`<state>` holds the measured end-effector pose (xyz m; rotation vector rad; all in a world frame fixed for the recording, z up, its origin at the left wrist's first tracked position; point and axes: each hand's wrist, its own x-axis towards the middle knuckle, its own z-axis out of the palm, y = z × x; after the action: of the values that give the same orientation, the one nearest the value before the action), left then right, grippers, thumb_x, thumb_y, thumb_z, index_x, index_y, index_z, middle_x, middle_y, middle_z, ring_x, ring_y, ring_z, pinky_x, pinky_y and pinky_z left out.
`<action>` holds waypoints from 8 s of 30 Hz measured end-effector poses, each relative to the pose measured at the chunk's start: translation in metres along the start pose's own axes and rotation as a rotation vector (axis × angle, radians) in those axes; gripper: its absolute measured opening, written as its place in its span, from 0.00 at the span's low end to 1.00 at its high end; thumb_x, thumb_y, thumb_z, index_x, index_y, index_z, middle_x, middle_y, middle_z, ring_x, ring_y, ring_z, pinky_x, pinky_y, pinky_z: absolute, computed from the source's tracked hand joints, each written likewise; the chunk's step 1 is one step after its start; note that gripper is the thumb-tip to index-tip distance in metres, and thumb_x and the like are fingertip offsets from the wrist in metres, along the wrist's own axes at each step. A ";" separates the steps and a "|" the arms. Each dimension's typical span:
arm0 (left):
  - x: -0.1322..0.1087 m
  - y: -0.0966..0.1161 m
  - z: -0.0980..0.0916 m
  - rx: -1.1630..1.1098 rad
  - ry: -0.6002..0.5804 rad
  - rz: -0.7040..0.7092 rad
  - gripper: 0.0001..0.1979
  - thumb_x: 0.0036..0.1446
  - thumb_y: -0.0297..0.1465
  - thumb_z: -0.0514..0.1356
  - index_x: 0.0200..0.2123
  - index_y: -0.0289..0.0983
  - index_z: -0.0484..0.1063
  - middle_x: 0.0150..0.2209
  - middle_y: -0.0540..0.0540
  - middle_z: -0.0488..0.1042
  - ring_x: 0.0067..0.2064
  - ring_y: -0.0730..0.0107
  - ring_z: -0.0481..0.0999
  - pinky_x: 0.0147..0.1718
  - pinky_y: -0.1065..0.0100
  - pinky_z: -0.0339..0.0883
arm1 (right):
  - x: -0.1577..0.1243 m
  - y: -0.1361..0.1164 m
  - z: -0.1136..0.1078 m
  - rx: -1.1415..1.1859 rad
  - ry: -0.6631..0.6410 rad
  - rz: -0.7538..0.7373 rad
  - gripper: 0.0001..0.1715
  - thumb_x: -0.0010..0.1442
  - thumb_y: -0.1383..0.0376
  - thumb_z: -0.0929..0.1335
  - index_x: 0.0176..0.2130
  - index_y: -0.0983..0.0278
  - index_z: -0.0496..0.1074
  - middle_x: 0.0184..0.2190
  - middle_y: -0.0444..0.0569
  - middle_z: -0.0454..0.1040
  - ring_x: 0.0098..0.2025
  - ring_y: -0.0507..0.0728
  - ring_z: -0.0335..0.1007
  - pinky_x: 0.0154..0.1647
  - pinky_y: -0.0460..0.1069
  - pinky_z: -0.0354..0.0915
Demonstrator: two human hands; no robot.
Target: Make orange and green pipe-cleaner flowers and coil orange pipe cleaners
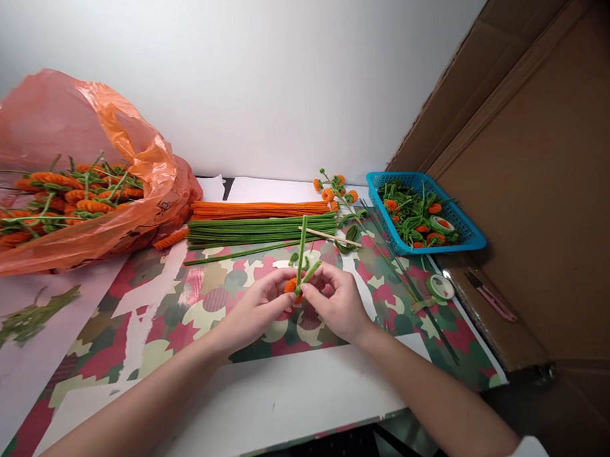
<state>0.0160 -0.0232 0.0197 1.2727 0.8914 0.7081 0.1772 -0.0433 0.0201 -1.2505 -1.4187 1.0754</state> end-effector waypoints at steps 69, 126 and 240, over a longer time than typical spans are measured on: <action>-0.005 0.006 -0.005 0.137 0.197 0.201 0.09 0.50 0.35 0.66 0.35 0.37 0.77 0.40 0.43 0.77 0.43 0.62 0.77 0.40 0.65 0.75 | 0.003 0.009 -0.008 -0.378 0.125 -0.674 0.13 0.59 0.73 0.67 0.34 0.57 0.79 0.30 0.47 0.79 0.33 0.56 0.66 0.33 0.53 0.65; -0.004 -0.002 0.009 -0.143 0.217 0.061 0.13 0.56 0.40 0.61 0.27 0.37 0.72 0.30 0.49 0.73 0.36 0.67 0.76 0.38 0.66 0.74 | 0.002 0.023 0.005 -0.560 0.247 -0.686 0.08 0.63 0.72 0.62 0.37 0.61 0.69 0.34 0.51 0.73 0.37 0.57 0.65 0.39 0.53 0.64; 0.002 0.004 -0.009 0.033 0.073 0.116 0.13 0.53 0.41 0.63 0.27 0.36 0.71 0.26 0.51 0.68 0.27 0.73 0.67 0.27 0.72 0.65 | 0.012 0.010 -0.020 -0.091 -0.155 -0.391 0.07 0.61 0.59 0.69 0.39 0.57 0.75 0.39 0.48 0.71 0.46 0.57 0.67 0.51 0.58 0.63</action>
<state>0.0093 -0.0160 0.0233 1.3433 0.8968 0.8389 0.1983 -0.0300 0.0154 -0.9123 -1.7596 0.8586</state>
